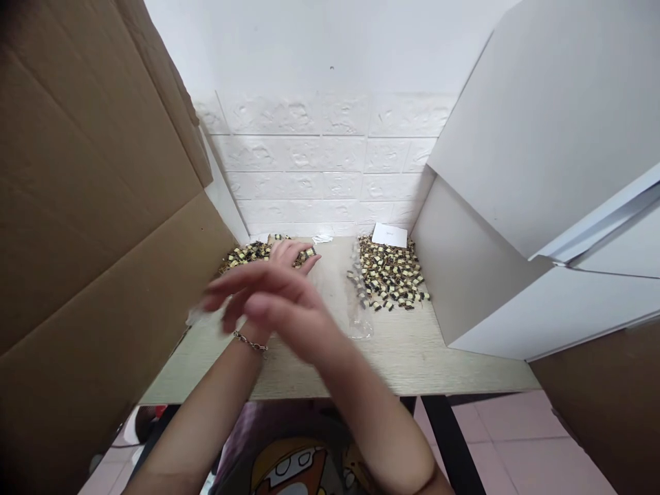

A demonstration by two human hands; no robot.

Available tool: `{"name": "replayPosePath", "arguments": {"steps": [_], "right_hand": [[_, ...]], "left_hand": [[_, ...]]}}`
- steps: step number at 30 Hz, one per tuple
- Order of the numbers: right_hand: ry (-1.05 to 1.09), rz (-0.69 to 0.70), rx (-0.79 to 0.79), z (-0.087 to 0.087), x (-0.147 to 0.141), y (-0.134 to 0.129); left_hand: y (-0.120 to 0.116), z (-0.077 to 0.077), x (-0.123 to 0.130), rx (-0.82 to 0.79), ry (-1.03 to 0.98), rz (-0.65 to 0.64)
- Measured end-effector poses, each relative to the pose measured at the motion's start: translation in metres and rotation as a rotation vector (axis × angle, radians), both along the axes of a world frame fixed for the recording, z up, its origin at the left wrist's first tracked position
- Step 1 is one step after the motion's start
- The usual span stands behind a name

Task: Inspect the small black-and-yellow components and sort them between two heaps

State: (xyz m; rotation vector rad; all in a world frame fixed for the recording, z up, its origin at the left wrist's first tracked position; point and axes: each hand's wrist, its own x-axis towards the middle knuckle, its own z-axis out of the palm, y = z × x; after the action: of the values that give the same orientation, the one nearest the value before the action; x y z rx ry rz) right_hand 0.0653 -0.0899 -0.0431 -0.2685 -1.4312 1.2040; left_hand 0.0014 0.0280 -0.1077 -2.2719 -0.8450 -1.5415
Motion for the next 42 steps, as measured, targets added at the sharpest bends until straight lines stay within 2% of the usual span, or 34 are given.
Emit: {"name": "replayPosePath", "arguments": {"steps": [1, 6, 7, 9, 12, 16, 26, 37, 42], "right_hand": [[0.052, -0.071, -0.005, 0.001, 0.009, 0.013], [0.157, -0.777, 0.006, -0.009, 0.049, 0.075], [0.127, -0.87, -0.015, -0.014, 0.053, 0.084], [0.012, -0.939, -0.079, -0.024, 0.056, 0.097], [-0.125, -0.894, -0.151, -0.037, 0.053, 0.103], [-0.145, -0.797, -0.142, -0.044, 0.049, 0.102], [-0.08, -0.672, -0.253, -0.044, 0.051, 0.1], [-0.036, -0.654, -0.305, -0.044, 0.05, 0.098], [-0.012, -0.599, -0.328, -0.046, 0.051, 0.098]], "left_hand": [[-0.001, 0.003, -0.002, 0.024, -0.024, -0.007], [-0.006, 0.015, -0.006, 0.035, -0.178, 0.047], [-0.006, 0.016, -0.006, 0.02, -0.197, 0.049], [-0.006, 0.018, -0.006, 0.0, -0.224, 0.048], [-0.005, 0.018, -0.006, -0.007, -0.233, 0.047], [-0.004, 0.015, -0.006, -0.018, -0.222, 0.044], [-0.001, 0.009, -0.004, -0.046, -0.167, 0.035], [-0.002, 0.01, -0.003, -0.029, -0.149, 0.013], [-0.002, 0.01, -0.003, -0.021, -0.139, 0.013]]}}
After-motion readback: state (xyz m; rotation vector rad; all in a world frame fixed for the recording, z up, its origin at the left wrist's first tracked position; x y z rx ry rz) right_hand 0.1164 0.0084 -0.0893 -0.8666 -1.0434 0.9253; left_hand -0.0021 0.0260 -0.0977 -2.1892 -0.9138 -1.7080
